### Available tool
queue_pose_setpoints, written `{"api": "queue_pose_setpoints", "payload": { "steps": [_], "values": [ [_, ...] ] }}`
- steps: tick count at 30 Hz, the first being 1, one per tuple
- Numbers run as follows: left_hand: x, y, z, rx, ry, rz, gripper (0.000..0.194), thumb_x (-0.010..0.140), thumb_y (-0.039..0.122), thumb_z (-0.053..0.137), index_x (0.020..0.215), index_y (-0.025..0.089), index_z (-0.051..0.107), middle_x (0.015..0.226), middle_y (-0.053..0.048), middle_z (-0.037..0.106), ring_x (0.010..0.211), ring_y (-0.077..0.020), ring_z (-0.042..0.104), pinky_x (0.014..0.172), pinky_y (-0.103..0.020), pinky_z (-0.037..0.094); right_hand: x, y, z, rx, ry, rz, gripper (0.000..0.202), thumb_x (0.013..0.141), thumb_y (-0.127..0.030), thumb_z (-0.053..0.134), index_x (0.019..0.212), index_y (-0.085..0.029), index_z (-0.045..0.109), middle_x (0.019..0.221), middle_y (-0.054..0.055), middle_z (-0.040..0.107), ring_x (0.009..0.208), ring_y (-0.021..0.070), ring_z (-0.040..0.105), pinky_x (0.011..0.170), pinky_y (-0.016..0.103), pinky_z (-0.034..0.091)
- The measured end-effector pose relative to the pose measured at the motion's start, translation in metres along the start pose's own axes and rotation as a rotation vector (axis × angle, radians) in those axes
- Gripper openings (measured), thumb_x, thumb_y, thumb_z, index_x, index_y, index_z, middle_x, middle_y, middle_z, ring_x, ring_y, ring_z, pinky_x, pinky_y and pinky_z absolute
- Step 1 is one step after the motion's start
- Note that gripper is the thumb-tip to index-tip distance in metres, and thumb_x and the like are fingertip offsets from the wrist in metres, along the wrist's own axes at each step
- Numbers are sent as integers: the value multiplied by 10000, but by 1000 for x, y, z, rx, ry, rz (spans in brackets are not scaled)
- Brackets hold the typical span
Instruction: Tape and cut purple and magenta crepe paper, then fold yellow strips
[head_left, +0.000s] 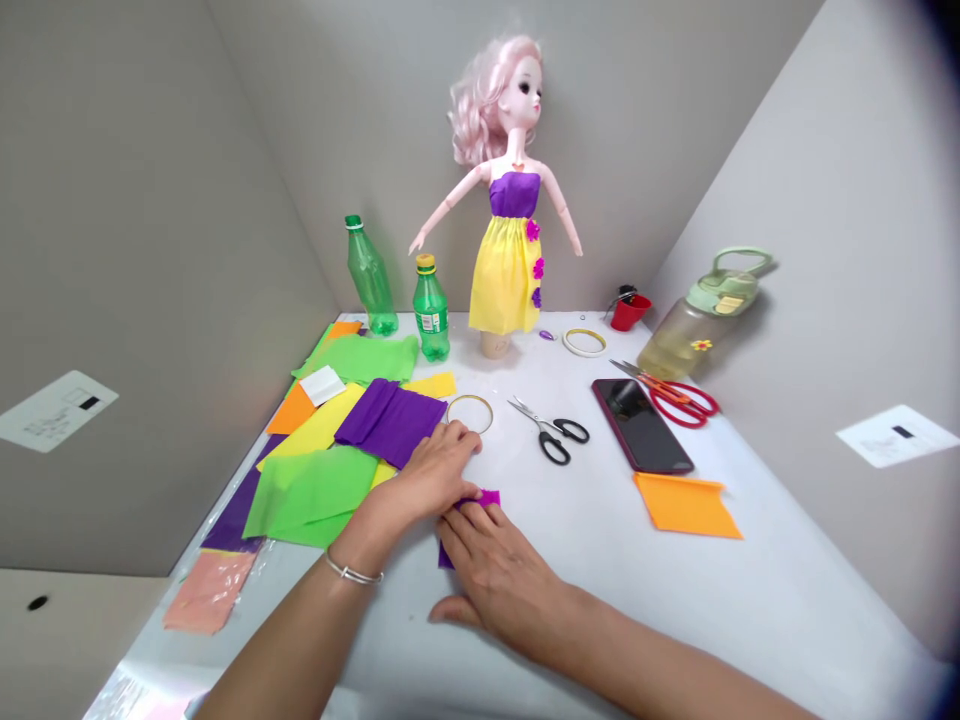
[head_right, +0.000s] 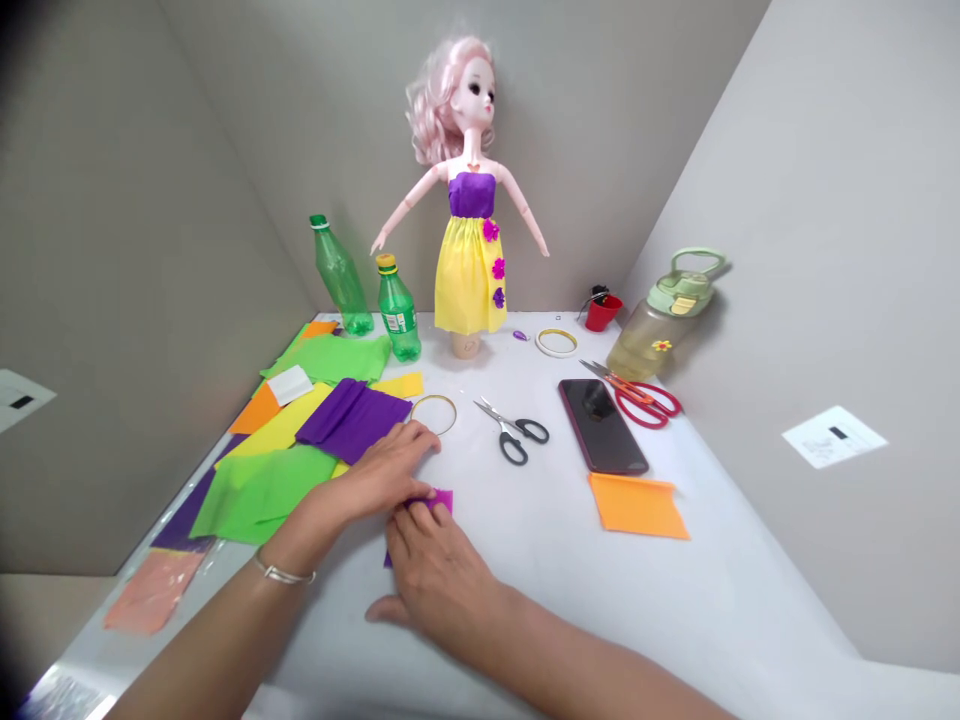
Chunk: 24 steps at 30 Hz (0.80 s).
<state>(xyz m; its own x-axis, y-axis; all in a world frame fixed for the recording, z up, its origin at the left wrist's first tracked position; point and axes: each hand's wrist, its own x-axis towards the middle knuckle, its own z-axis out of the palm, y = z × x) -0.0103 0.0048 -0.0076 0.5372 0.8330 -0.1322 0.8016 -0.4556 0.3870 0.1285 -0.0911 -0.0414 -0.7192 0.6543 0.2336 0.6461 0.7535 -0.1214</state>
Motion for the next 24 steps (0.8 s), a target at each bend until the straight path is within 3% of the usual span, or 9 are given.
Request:
{"api": "queue_pose_setpoints", "payload": {
  "steps": [7, 12, 15, 18, 20, 24],
  "values": [
    [0, 3, -8, 18, -10, 10, 379, 754, 271, 761, 1075, 239, 562, 1135, -50, 527, 1053, -255, 499, 854, -368, 455, -19, -11, -1, 21, 39, -112, 812, 781, -756, 579, 1200, -61, 597, 1245, 186, 645, 1062, 327, 579, 939, 428, 451],
    [-4, -6, -2, -36, 29, 53, 395, 765, 283, 755, 1101, 251, 549, 1169, -43, 521, 1089, -267, 488, 907, -394, 440, -14, 0, -25, 181, -142, -231, 394, 916, -548, 579, 982, -163, 633, 926, 60, 711, 814, 225, 609, 771, 332, 488],
    [-6, -12, 5, -77, 52, 63, 452, 765, 282, 759, 1156, 251, 533, 1216, -46, 512, 1120, -270, 477, 942, -407, 430, -7, 20, -43, 266, -183, -32, 231, 988, -379, 523, 950, -178, 631, 962, 56, 701, 849, 205, 626, 777, 310, 479],
    [-7, -15, 9, -98, 61, 68, 464, 776, 276, 749, 1183, 248, 527, 1228, -48, 512, 1125, -265, 470, 963, -411, 422, -2, 40, -48, 229, -244, 175, 175, 994, -220, 493, 897, -166, 628, 908, 58, 693, 792, 200, 624, 711, 303, 467],
    [-8, -15, 11, -109, 69, 66, 450, 784, 268, 739, 1183, 247, 531, 1228, -50, 515, 1128, -262, 466, 974, -414, 416, -1, 49, -47, 225, -284, 229, 161, 978, -179, 505, 872, -168, 625, 856, 45, 680, 746, 193, 619, 678, 294, 456],
    [-8, -15, 12, -132, 88, 70, 427, 790, 251, 728, 1174, 241, 541, 1228, -57, 519, 1133, -260, 467, 976, -410, 415, 0, 52, -45, 297, -219, 266, 162, 986, -212, 502, 873, -187, 615, 852, 17, 664, 746, 165, 618, 687, 262, 445]
  ]
}}
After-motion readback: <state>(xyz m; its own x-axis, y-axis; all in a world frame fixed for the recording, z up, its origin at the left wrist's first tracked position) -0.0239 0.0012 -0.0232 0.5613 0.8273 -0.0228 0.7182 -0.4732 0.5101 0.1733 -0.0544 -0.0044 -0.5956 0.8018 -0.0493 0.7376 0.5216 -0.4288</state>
